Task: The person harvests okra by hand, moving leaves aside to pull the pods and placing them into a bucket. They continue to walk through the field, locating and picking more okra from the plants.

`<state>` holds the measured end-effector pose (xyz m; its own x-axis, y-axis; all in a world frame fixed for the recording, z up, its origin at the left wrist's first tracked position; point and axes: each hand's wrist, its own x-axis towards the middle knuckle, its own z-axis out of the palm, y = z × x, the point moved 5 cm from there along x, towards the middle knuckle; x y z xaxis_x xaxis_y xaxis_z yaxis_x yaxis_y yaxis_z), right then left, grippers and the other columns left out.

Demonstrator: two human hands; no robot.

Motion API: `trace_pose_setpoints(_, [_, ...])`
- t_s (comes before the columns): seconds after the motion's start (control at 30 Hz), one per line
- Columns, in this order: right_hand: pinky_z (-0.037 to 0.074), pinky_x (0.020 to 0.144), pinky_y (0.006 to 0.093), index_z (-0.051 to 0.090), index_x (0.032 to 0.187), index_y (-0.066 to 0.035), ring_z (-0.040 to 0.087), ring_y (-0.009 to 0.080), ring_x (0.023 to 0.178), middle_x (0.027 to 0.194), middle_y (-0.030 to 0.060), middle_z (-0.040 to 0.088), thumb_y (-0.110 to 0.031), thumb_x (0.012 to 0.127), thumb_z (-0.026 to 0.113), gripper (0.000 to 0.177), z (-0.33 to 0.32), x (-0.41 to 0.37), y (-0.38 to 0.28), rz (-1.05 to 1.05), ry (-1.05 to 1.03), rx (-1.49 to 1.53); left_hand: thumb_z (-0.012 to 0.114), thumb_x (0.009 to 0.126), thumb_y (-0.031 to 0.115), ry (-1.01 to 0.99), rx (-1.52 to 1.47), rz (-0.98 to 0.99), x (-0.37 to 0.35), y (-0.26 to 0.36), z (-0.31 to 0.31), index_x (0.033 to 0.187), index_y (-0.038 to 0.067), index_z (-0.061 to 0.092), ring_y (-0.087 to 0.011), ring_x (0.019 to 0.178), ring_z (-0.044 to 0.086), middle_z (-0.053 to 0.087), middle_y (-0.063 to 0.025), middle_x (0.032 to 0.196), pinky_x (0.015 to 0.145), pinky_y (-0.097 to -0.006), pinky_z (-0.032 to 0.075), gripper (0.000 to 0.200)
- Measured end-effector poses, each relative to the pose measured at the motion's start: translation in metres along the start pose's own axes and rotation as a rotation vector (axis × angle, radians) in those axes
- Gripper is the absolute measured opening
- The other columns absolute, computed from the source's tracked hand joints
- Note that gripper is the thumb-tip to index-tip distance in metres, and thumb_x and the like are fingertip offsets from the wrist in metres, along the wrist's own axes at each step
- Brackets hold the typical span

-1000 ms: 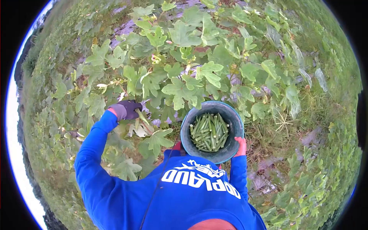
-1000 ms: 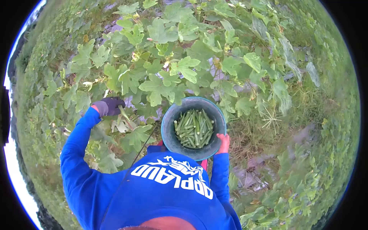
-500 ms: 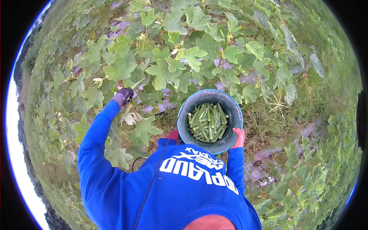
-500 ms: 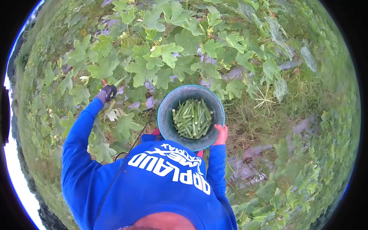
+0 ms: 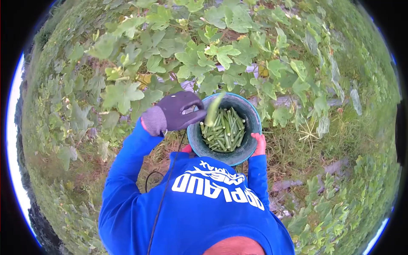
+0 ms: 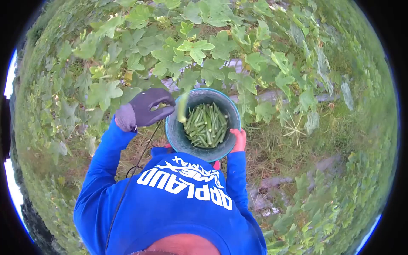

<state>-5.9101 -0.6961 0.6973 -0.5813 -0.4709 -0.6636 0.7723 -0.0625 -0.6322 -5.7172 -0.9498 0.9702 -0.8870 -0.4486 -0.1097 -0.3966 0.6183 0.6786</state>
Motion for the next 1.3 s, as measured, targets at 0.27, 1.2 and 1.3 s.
trace_pose_setpoints(0.27, [0.05,0.076,0.0379,0.056,0.094,-0.005,0.06,0.0231,0.083,0.09,0.0085,0.06,-0.014,0.073,0.063,0.024,-0.033,0.012,0.023,0.111,0.132,0.059,0.037,0.097,0.027,0.696,-0.614,0.133,0.105,-0.146,-0.199,0.1,0.002,0.063,-0.017,0.081,0.063,0.065,-0.0098,0.089,0.078,-0.0302,0.051,0.036])
trace_pose_setpoints(1.2, [0.048,0.092,0.0437,0.057,0.112,0.001,0.06,0.0339,0.097,0.11,0.0157,0.063,-0.026,0.071,0.056,0.049,0.003,-0.076,0.031,0.03,0.513,0.278,0.05,0.088,0.049,-0.251,-0.222,0.028,0.464,-0.296,-0.038,0.119,0.013,0.053,-0.0137,0.063,0.058,0.059,-0.0052,0.077,0.052,-0.0288,0.048,0.047])
trace_pose_setpoints(1.3, [0.048,0.091,0.0433,0.057,0.113,0.001,0.061,0.0334,0.096,0.109,0.0154,0.064,-0.026,0.071,0.056,0.05,-0.001,-0.07,0.034,0.046,0.492,0.284,0.048,0.088,0.055,-0.294,-0.235,-0.043,0.428,-0.285,-0.029,0.129,0.012,0.049,-0.0186,0.072,0.062,0.064,-0.011,0.094,0.064,-0.033,0.051,0.06])
